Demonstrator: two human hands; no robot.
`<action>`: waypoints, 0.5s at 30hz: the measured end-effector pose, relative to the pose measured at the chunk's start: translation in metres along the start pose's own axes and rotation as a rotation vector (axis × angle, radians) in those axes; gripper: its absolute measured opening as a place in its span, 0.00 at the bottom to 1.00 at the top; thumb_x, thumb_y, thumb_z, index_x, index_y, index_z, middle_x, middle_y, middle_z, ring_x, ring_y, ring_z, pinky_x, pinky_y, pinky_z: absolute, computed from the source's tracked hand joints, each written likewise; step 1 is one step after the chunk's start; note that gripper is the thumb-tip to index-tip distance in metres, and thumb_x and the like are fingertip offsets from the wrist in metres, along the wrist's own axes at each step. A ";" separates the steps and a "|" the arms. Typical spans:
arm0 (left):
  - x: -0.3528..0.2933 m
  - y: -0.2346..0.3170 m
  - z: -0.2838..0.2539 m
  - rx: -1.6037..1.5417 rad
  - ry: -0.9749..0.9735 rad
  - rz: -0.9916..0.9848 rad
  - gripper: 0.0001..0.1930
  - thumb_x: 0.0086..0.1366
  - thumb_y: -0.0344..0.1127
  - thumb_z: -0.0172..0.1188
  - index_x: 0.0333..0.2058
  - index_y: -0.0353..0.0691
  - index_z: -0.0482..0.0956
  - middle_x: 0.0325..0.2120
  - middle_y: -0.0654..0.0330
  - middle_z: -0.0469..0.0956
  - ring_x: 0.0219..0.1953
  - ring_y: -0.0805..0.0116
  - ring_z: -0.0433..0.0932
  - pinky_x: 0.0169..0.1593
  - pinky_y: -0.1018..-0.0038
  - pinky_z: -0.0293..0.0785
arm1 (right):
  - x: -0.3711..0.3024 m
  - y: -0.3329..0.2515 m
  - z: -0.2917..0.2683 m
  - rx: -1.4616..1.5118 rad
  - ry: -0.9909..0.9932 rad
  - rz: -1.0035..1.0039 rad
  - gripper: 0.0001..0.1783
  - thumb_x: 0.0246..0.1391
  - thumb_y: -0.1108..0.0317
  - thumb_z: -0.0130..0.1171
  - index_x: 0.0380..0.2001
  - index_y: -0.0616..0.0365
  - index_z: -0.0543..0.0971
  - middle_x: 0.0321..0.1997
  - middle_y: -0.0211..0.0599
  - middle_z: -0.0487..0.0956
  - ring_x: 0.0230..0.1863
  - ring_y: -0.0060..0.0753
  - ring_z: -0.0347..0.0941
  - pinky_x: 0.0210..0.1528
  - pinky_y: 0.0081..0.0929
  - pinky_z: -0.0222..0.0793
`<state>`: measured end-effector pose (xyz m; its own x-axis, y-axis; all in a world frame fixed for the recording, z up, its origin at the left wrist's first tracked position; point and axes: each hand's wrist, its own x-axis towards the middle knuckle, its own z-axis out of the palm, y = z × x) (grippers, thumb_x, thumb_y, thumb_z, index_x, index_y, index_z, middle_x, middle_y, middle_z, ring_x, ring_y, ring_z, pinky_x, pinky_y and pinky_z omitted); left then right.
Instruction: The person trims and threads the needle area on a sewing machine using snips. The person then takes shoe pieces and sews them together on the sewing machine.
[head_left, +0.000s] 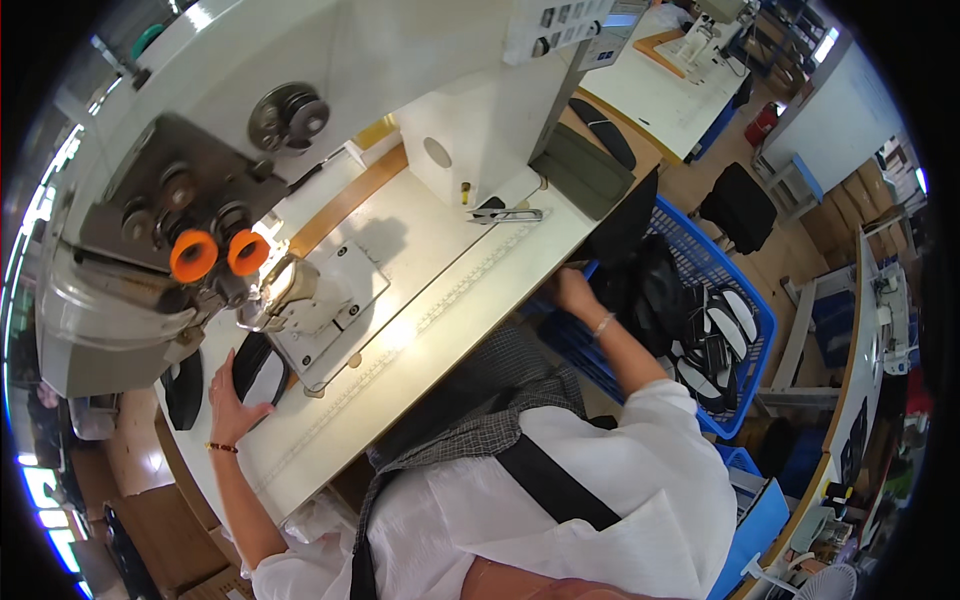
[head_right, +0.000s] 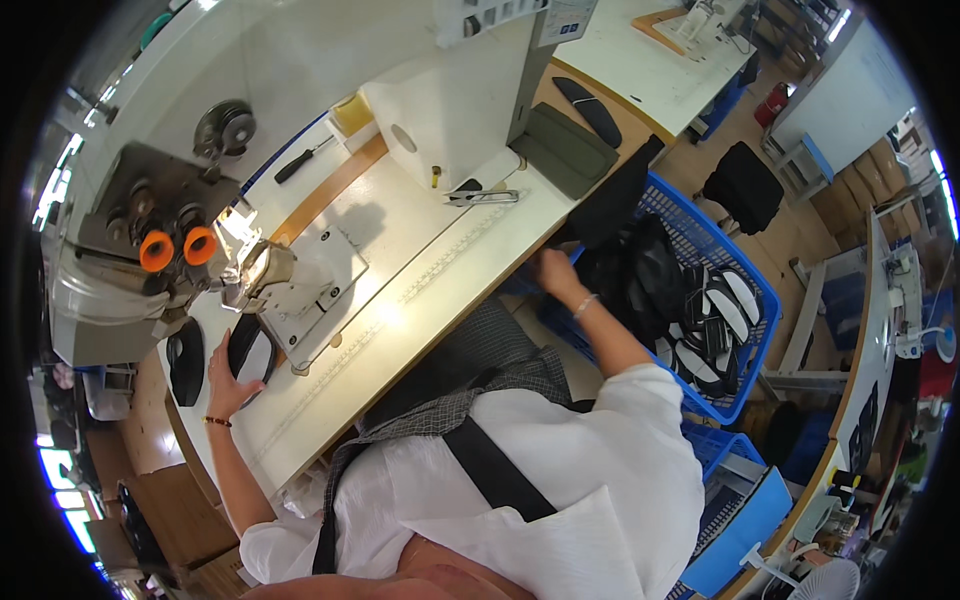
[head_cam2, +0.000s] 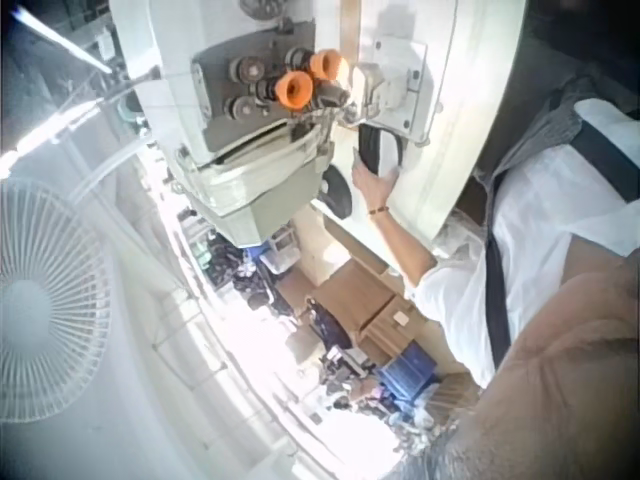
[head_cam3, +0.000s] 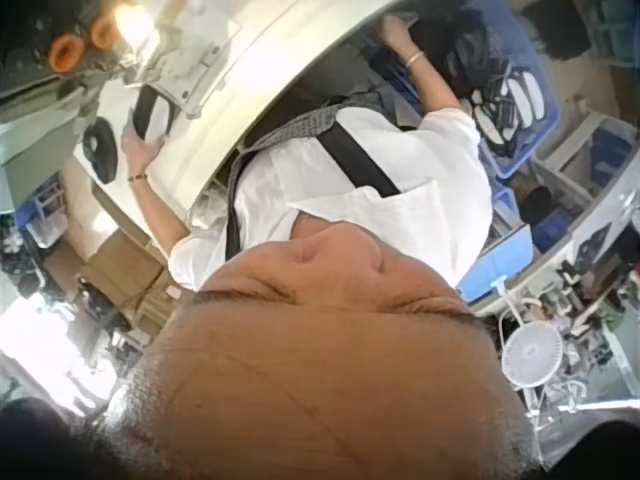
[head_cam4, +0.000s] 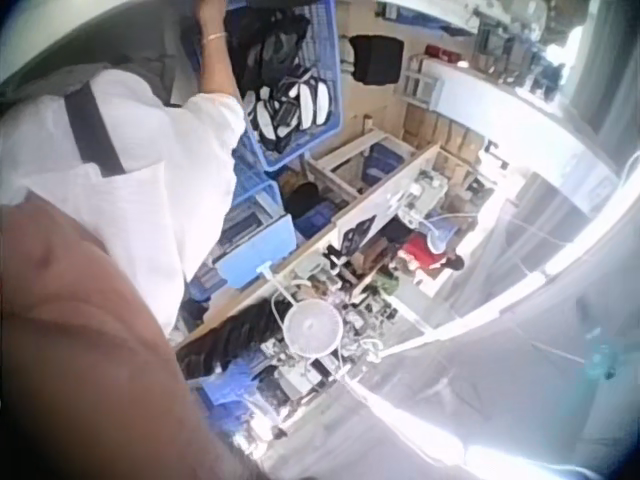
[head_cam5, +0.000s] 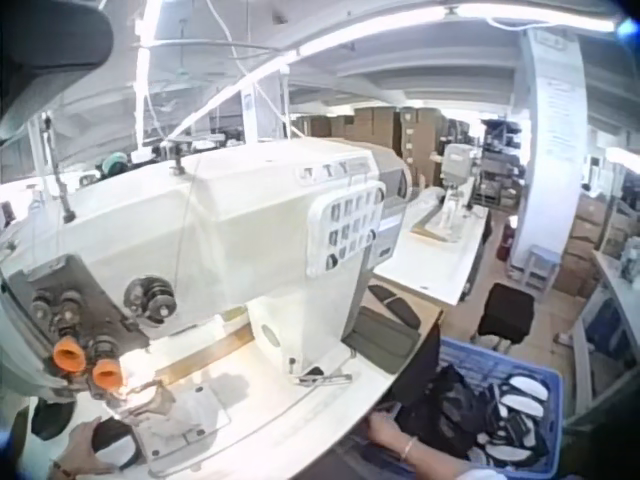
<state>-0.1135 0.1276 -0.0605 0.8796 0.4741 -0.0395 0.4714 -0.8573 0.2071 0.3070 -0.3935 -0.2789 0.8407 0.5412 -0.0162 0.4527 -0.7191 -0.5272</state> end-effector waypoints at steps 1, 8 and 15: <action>0.000 0.004 -0.001 -0.006 0.000 0.007 0.67 0.31 0.39 0.83 0.73 0.47 0.52 0.61 0.47 0.68 0.64 0.45 0.64 0.68 0.53 0.57 | 0.009 0.001 0.017 -0.161 0.052 -0.053 0.08 0.56 0.72 0.55 0.33 0.65 0.81 0.31 0.57 0.83 0.34 0.51 0.83 0.36 0.45 0.79; -0.016 0.065 -0.001 0.253 0.140 -0.056 0.58 0.42 0.39 0.78 0.71 0.47 0.55 0.65 0.43 0.60 0.66 0.39 0.60 0.69 0.49 0.55 | 0.003 -0.024 0.001 -0.304 0.019 0.019 0.10 0.52 0.66 0.58 0.28 0.60 0.85 0.31 0.54 0.84 0.33 0.55 0.83 0.36 0.50 0.79; -0.021 0.117 0.042 0.308 0.351 -0.096 0.40 0.48 0.33 0.75 0.62 0.44 0.70 0.52 0.50 0.70 0.57 0.46 0.69 0.57 0.55 0.70 | -0.048 0.055 -0.144 -0.497 0.094 0.499 0.17 0.50 0.54 0.64 0.29 0.58 0.87 0.33 0.50 0.85 0.37 0.54 0.84 0.42 0.47 0.80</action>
<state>-0.0741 0.0084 -0.0766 0.7813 0.5479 0.2990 0.5931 -0.8009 -0.0825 0.3342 -0.5224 -0.1849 0.9950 0.0718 -0.0693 0.0702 -0.9972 -0.0257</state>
